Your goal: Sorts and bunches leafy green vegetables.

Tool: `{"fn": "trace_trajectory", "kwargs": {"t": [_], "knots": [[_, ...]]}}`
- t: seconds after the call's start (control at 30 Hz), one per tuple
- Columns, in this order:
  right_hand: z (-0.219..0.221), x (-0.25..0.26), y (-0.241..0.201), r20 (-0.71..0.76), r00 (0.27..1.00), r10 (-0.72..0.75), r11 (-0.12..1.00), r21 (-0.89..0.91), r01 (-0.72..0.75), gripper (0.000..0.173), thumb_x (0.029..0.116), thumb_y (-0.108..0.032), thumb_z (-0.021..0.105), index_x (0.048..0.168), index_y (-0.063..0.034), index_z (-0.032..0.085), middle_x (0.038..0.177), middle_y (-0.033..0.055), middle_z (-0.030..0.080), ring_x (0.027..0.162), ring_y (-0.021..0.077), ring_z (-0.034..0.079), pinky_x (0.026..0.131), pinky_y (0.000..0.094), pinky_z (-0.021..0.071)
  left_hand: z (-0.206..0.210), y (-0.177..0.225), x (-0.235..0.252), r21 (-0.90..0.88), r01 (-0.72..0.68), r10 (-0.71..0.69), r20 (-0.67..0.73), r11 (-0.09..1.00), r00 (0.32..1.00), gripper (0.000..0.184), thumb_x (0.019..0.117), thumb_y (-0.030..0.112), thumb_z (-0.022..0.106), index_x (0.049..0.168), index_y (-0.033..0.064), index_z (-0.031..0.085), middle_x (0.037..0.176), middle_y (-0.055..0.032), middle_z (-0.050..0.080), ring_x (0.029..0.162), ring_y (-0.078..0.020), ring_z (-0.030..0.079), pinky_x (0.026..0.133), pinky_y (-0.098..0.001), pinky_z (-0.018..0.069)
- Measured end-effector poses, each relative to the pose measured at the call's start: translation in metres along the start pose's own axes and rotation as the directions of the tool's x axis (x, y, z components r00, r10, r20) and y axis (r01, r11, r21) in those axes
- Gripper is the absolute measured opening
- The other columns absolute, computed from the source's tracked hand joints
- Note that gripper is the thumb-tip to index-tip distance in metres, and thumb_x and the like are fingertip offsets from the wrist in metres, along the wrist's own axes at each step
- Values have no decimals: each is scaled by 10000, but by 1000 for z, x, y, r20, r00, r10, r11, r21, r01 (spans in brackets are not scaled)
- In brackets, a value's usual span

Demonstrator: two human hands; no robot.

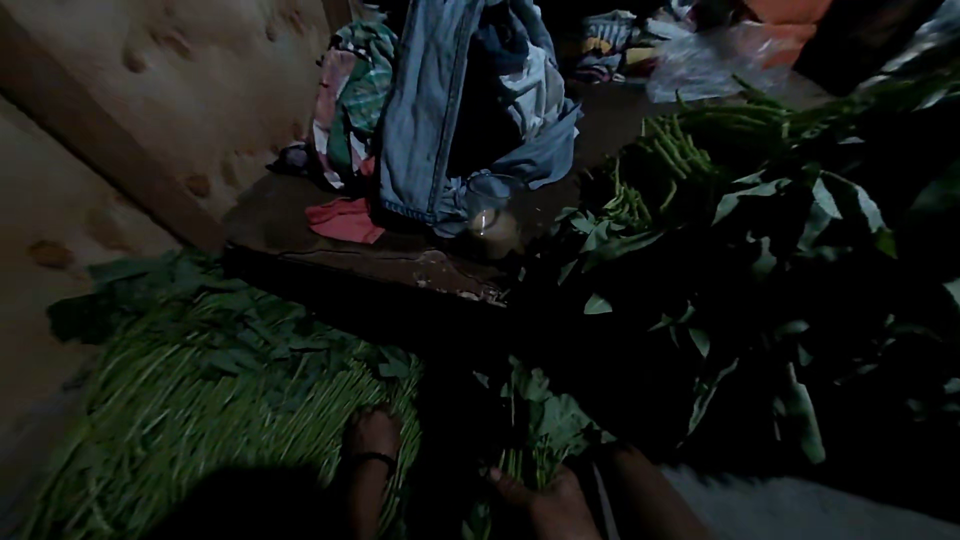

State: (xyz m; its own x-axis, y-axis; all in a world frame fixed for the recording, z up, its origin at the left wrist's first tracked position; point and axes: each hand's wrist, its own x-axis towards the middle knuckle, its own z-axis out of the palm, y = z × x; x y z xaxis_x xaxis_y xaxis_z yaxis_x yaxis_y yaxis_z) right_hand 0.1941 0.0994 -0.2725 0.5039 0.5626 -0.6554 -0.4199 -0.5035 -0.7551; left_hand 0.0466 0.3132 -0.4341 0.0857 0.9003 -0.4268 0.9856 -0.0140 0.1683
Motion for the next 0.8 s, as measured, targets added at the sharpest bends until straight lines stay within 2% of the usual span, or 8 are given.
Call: {"fn": "trace_trajectory", "kwargs": {"t": [0.3, 0.43, 0.47, 0.53, 0.6, 0.7, 0.73, 0.8], "knots": [[-4, 1, 0, -29, 999, -18, 999, 41, 19, 417, 874, -98, 809, 1201, 45, 594, 983, 142, 701, 875, 196, 706, 795, 369, 601, -12, 5, -11, 167, 21, -41, 116, 986, 992, 449, 1045, 276, 529, 1427, 41, 565, 1425, -234, 575, 1393, -414, 478, 1123, -604, 386], [-9, 4, 2, -16, 998, -58, 996, 70, 59, 388, 873, -93, 811, 1175, 37, 606, 966, 127, 710, 853, 176, 714, 773, 337, 610, -27, -15, -1, -130, 64, -44, 148, 989, 988, 467, 1073, 313, 488, 1428, 17, 556, 1427, -246, 569, 1360, -392, 523, 1139, -573, 387], [-10, 4, 3, -12, 998, -60, 995, 75, 61, 382, 875, -91, 810, 1172, 38, 608, 969, 130, 707, 853, 179, 711, 776, 341, 607, -32, -22, -2, -245, 79, -36, 173, 966, 984, 446, 1079, 282, 487, 1416, -2, 553, 1376, -250, 601, 1286, -376, 584, 1102, -545, 433], [-12, 5, 3, 1, 998, -65, 995, 74, 65, 369, 883, -93, 804, 1168, 32, 606, 979, 131, 706, 864, 180, 711, 779, 340, 607, -45, -32, -17, -481, 121, -24, 203, 869, 979, 370, 1087, 230, 486, 1343, -21, 576, 1124, -191, 664, 921, -263, 661, 839, -429, 549], [-15, 4, 2, 19, 998, -62, 996, 62, 61, 383, 898, -96, 791, 1201, 31, 595, 1024, 139, 697, 902, 184, 705, 803, 341, 601, -60, -37, -45, -689, 173, -28, 217, 704, 976, 252, 1083, 185, 485, 1196, -12, 594, 823, -69, 570, 589, -127, 491, 549, -283, 443], [-18, 6, 7, 20, 997, -75, 995, 74, 73, 378, 902, -100, 787, 1204, 33, 603, 1025, 148, 697, 895, 197, 704, 797, 353, 600, -62, -53, -79, -919, 177, -51, 170, 352, 984, 193, 1070, 174, 476, 1083, 21, 592, 675, 4, 497, 449, -57, 391, 412, -198, 350], [-20, 6, 9, 20, 996, -82, 994, 77, 80, 380, 903, -105, 786, 1206, 35, 605, 1026, 149, 699, 898, 199, 705, 801, 356, 602, -58, -60, -87, -926, 134, -54, 123, 352, 991, 230, 1085, 203, 462, 1106, 18, 597, 667, 2, 498, 442, -58, 397, 405, -197, 361], [-24, 2, 13, 25, 995, -92, 994, 60, 90, 401, 906, -126, 789, 1223, 33, 601, 1042, 153, 695, 915, 206, 704, 813, 366, 600, -47, -79, -96, -650, 69, -15, 88, 757, 996, 326, 1101, 226, 442, 1204, -26, 622, 819, -106, 587, 592, -169, 515, 546, -296, 456]]}}
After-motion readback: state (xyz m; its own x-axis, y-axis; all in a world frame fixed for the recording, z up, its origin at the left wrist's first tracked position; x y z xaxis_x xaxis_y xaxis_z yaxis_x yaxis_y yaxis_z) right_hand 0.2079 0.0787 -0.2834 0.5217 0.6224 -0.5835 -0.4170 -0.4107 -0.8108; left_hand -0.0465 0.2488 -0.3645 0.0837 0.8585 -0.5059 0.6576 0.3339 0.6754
